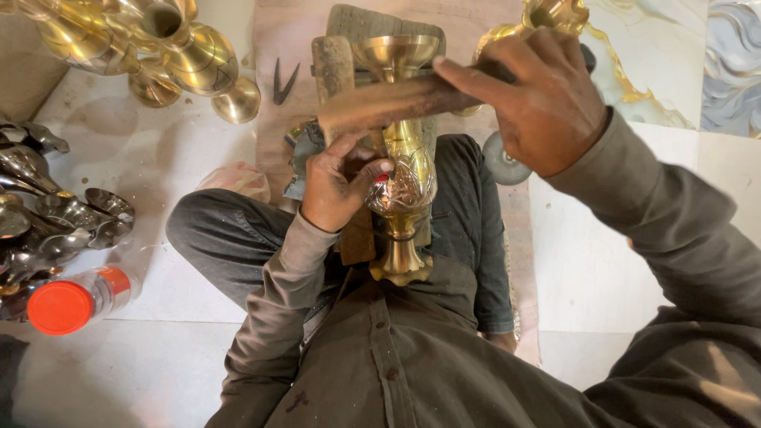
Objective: The person sits on the floor with a brass vase held against a wooden board on their lap and hammers a small punch against the vase's surface, chasing an embossed floral pattern into the metal. They reposition the punch and rotate the vase between hammer strikes, working around the decorated body.
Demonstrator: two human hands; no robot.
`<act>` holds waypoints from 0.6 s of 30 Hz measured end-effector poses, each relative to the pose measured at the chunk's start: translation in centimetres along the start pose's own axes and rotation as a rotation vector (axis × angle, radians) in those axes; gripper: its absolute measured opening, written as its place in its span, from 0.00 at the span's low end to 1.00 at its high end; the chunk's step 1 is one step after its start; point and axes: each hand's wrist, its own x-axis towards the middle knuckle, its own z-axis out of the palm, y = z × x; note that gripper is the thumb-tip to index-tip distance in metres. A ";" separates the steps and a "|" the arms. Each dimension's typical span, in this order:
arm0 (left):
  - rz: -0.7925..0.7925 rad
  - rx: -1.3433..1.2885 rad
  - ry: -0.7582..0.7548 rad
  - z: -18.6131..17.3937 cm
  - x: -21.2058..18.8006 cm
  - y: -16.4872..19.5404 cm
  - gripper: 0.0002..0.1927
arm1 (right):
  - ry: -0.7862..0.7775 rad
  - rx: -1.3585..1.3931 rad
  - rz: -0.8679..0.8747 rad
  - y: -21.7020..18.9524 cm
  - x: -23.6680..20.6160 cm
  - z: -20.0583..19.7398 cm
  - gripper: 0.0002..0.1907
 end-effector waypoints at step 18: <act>0.050 -0.035 -0.072 -0.5 0.1 -0.2 0.27 | 0.154 0.741 0.159 -0.5 -1.4 0.3 0.33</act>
